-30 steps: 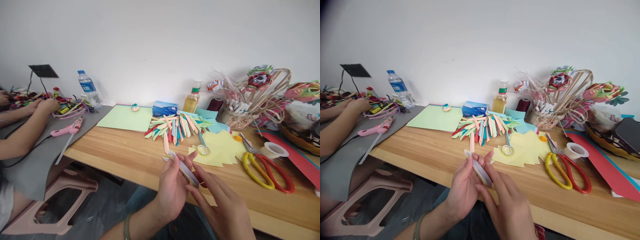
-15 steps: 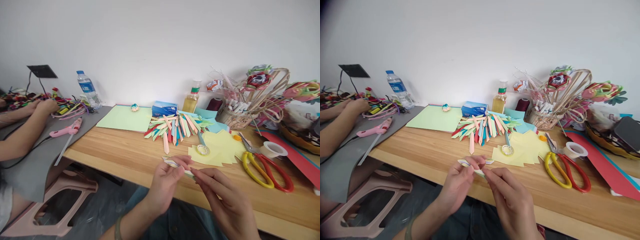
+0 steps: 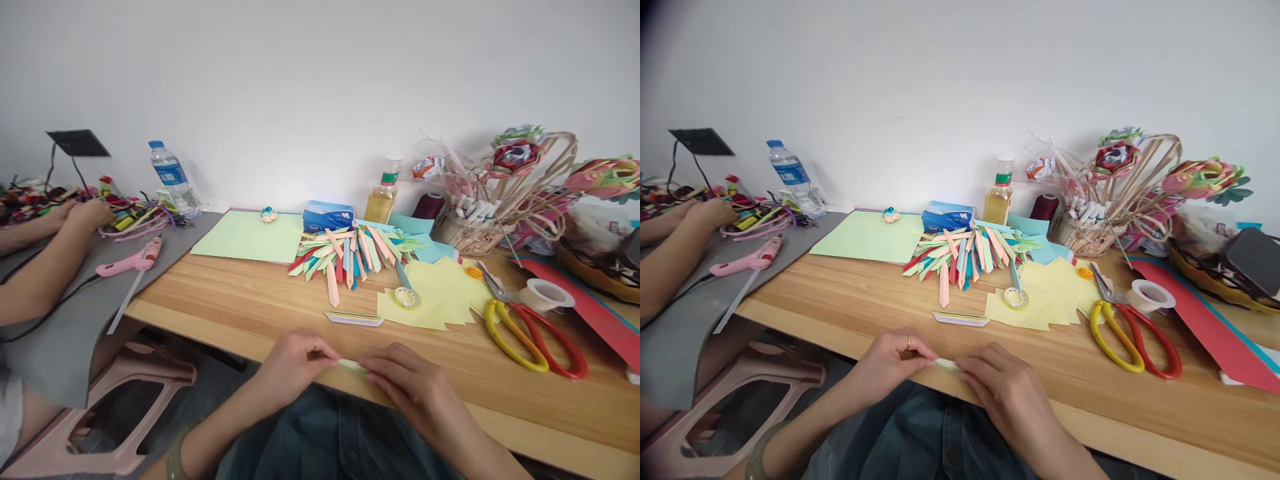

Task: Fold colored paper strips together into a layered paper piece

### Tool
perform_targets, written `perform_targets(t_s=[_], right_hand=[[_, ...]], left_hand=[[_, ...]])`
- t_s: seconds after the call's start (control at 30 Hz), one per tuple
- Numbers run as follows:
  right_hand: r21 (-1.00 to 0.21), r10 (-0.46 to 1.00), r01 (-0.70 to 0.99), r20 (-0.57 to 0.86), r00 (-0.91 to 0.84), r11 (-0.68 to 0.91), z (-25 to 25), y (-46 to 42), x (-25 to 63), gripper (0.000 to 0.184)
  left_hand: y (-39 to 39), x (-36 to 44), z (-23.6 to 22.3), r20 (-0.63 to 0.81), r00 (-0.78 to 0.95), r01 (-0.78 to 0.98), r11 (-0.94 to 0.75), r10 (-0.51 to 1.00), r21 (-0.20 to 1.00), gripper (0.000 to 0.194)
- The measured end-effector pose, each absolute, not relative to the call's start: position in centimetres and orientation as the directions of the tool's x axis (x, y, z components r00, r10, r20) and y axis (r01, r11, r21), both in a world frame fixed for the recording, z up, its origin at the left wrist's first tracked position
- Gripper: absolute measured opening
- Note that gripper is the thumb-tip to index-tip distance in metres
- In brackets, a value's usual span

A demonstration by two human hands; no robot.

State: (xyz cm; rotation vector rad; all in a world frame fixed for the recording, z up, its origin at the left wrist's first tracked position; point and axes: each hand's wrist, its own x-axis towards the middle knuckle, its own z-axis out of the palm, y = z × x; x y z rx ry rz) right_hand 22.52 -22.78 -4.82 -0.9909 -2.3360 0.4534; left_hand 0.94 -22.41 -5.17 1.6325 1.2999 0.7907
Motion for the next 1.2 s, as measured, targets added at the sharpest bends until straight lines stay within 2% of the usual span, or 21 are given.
perform_targets(t_s=[0.13, 0.27, 0.47, 0.63, 0.8, 0.93, 1.07, 1.2], right_hand=[[-0.426, 0.782, 0.66, 0.413, -0.467, 0.619, -5.2, -20.6, 23.7, 0.021], [-0.296, 0.849, 0.806, 0.311, -0.427, 0.513, -5.4, -18.0, 24.8, 0.026], [-0.198, 0.849, 0.826, 0.154, -0.506, 0.528, -5.4, -17.2, 23.5, 0.025], [-0.175, 0.839, 0.824, 0.196, -0.507, 0.539, -5.0, -16.8, 23.2, 0.027], [-0.174, 0.907, 0.911, 0.277, -0.319, 0.373, -4.0, -13.3, 25.3, 0.026], [-0.181, 0.931, 0.95, 0.311, -0.19, 0.254, -3.2, -9.7, 27.2, 0.024], [-0.173, 0.94, 0.972, 0.326, -0.097, 0.16, -2.7, -7.0, 28.0, 0.023], [-0.173, 0.938, 0.981, 0.346, -0.022, 0.087, -2.3, -4.9, 29.0, 0.026]], left_hand=[[-20.6, -1.8, -5.6, 0.058, 0.143, 0.514, -0.124, 0.988, 0.848, 0.011], [-18.6, -4.2, -6.1, 0.101, 0.079, 0.653, -0.128, 0.992, 0.747, 0.01], [-18.0, -4.9, -6.6, 0.113, 0.123, 0.751, -0.167, 0.986, 0.639, 0.01], [-17.9, -5.0, -6.5, 0.125, 0.174, 0.761, -0.214, 0.977, 0.612, 0.01], [-17.2, -5.8, -5.3, 0.086, 0.276, 0.744, -0.269, 0.957, 0.611, 0.015], [-16.1, -5.9, -3.5, 0.118, 0.302, 0.706, -0.306, 0.946, 0.639, 0.021], [-13.7, -4.6, -1.9, 0.146, 0.33, 0.616, -0.33, 0.933, 0.715, 0.022], [-10.1, -2.3, -1.1, 0.1, 0.325, 0.464, -0.25, 0.941, 0.85, 0.021]])
